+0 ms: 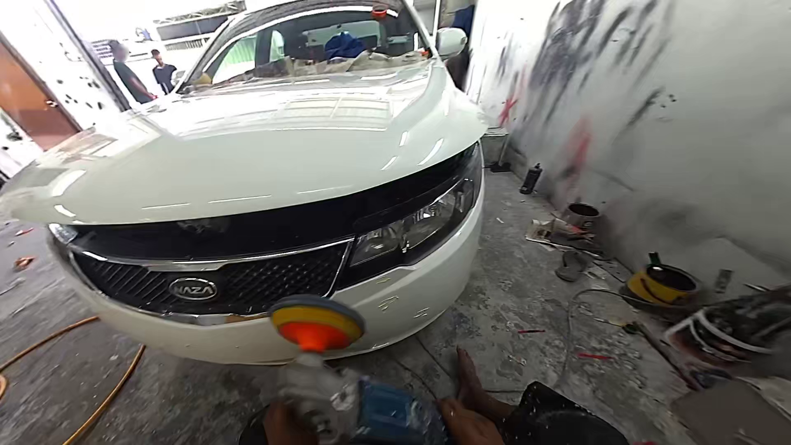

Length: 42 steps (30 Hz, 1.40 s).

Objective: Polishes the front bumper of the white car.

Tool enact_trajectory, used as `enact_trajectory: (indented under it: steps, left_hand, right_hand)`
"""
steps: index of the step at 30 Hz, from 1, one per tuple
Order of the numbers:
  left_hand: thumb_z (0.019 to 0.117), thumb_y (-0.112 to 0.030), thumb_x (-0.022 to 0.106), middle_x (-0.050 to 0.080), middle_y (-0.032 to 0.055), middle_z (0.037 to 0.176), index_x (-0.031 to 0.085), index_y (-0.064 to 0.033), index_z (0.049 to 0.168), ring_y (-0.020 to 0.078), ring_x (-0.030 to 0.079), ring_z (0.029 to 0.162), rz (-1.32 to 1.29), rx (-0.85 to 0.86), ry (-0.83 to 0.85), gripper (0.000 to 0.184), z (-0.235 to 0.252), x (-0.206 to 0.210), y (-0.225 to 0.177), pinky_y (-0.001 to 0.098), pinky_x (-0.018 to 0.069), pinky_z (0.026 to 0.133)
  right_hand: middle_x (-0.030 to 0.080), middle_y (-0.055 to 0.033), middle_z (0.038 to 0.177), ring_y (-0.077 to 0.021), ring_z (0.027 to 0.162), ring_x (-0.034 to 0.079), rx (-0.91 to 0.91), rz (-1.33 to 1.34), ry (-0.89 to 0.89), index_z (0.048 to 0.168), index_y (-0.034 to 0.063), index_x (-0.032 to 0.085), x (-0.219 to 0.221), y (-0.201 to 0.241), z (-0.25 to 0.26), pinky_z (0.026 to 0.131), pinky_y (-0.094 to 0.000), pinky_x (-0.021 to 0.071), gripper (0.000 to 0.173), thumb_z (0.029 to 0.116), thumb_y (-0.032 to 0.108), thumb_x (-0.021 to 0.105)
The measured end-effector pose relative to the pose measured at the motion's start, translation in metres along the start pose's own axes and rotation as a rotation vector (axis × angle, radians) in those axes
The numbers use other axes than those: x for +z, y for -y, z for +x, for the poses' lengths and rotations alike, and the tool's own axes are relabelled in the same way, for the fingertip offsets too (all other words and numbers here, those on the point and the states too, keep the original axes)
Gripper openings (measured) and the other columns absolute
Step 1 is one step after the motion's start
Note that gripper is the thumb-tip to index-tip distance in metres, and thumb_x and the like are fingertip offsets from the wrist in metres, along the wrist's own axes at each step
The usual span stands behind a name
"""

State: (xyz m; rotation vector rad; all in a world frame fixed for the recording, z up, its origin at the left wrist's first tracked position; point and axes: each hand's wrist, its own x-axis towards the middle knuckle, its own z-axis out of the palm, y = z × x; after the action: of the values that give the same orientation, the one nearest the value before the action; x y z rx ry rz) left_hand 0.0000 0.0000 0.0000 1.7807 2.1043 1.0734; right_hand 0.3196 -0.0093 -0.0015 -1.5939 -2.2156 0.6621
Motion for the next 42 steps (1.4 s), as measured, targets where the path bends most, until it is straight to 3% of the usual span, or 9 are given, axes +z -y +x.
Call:
enact_trajectory:
  steps: [3, 7, 11, 16, 23, 27, 32, 36, 42]
  left_hand:
    - [0.0687, -0.031, 0.085, 0.073, 0.0143, 0.077, 0.075, -0.0028, 0.085, 0.0357, 0.073, 0.074, 0.118, 0.222, 0.127, 0.034, 0.040, 0.025, -0.064, 0.0622, 0.0578, 0.068]
    - [0.0938, -0.040, 0.063, 0.074, 0.0160, 0.096, 0.070, -0.0032, 0.105, 0.0348, 0.073, 0.094, 0.294, 0.294, 0.645, 0.039, 0.077, 0.062, -0.129, 0.0569, 0.0561, 0.082]
    - [0.0968, -0.029, 0.060, 0.071, 0.0166, 0.106, 0.063, -0.0034, 0.116, 0.0350, 0.070, 0.103, 0.343, 0.352, 0.876, 0.033, 0.097, 0.083, -0.150, 0.0558, 0.0544, 0.088]
    - [0.0935, -0.031, 0.067, 0.073, 0.0182, 0.109, 0.064, -0.0068, 0.128, 0.0383, 0.071, 0.103, 0.346, 0.102, 0.853, 0.042, 0.072, 0.065, -0.107, 0.0609, 0.0544, 0.089]
    - [0.0817, -0.026, 0.074, 0.073, 0.0188, 0.079, 0.073, 0.0043, 0.099, 0.0370, 0.074, 0.073, 0.237, 0.095, 0.288, 0.036, 0.003, 0.045, 0.005, 0.0585, 0.0585, 0.067]
    - [0.0817, -0.029, 0.074, 0.072, 0.0157, 0.075, 0.074, -0.0007, 0.098, 0.0357, 0.073, 0.068, 0.286, 0.172, 0.335, 0.033, 0.018, 0.055, -0.028, 0.0578, 0.0575, 0.061]
    - [0.0928, -0.030, 0.065, 0.073, 0.0172, 0.101, 0.067, -0.0068, 0.120, 0.0372, 0.072, 0.098, 0.411, 0.199, 0.831, 0.036, 0.083, 0.072, -0.137, 0.0592, 0.0551, 0.085]
    - [0.0913, -0.028, 0.065, 0.072, 0.0148, 0.101, 0.066, -0.0085, 0.116, 0.0347, 0.070, 0.100, 0.432, 0.307, 0.943, 0.031, 0.117, 0.083, -0.185, 0.0567, 0.0537, 0.087]
    - [0.0904, -0.034, 0.069, 0.073, 0.0166, 0.100, 0.067, -0.0090, 0.126, 0.0355, 0.072, 0.094, 0.272, 0.058, 0.864, 0.044, 0.072, 0.052, -0.115, 0.0595, 0.0562, 0.084]
  right_hand:
    - [0.071, -0.0245, 0.114, -0.0412, 0.107, 0.070, 0.264, 0.220, -0.141, 0.129, -0.0043, 0.063, 0.016, -0.056, 0.014, 0.094, -0.0641, 0.0533, 0.065, 0.0742, 0.023, 0.086]
    - [0.073, -0.0142, 0.111, -0.0190, 0.103, 0.072, 0.405, 0.591, -0.241, 0.127, -0.0042, 0.062, 0.044, -0.117, 0.005, 0.096, -0.0407, 0.0582, 0.064, 0.0699, 0.011, 0.086]
    - [0.074, -0.0105, 0.104, -0.0136, 0.094, 0.072, 0.481, 0.801, -0.228, 0.120, -0.0043, 0.062, 0.061, -0.135, 0.002, 0.088, -0.0347, 0.0605, 0.059, 0.0664, 0.002, 0.084]
    - [0.072, -0.0169, 0.113, -0.0243, 0.106, 0.070, 0.482, 0.589, -0.014, 0.127, -0.0030, 0.063, 0.056, -0.116, 0.007, 0.098, -0.0463, 0.0555, 0.062, 0.0702, 0.012, 0.086]
    - [0.072, -0.0217, 0.112, -0.0397, 0.107, 0.069, 0.323, 0.225, 0.237, 0.128, 0.0022, 0.066, 0.051, -0.077, 0.036, 0.095, -0.0617, 0.0511, 0.064, 0.0768, 0.037, 0.083]
    - [0.072, -0.0213, 0.113, -0.0380, 0.108, 0.069, 0.403, 0.316, 0.163, 0.130, 0.0023, 0.064, 0.059, -0.096, 0.027, 0.096, -0.0609, 0.0516, 0.063, 0.0770, 0.029, 0.083]
    - [0.073, -0.0166, 0.113, -0.0242, 0.107, 0.071, 0.522, 0.602, -0.146, 0.128, -0.0027, 0.063, 0.057, -0.116, -0.004, 0.099, -0.0461, 0.0557, 0.061, 0.0730, 0.012, 0.086]
    - [0.074, -0.0131, 0.103, -0.0182, 0.094, 0.073, 0.554, 0.664, -0.299, 0.119, -0.0032, 0.065, 0.049, -0.114, -0.020, 0.090, -0.0405, 0.0595, 0.055, 0.0699, 0.011, 0.085]
    - [0.072, -0.0243, 0.114, -0.0393, 0.110, 0.069, 0.542, 0.372, 0.045, 0.131, -0.0026, 0.063, 0.018, -0.092, -0.022, 0.099, -0.0618, 0.0510, 0.068, 0.0750, 0.029, 0.085]
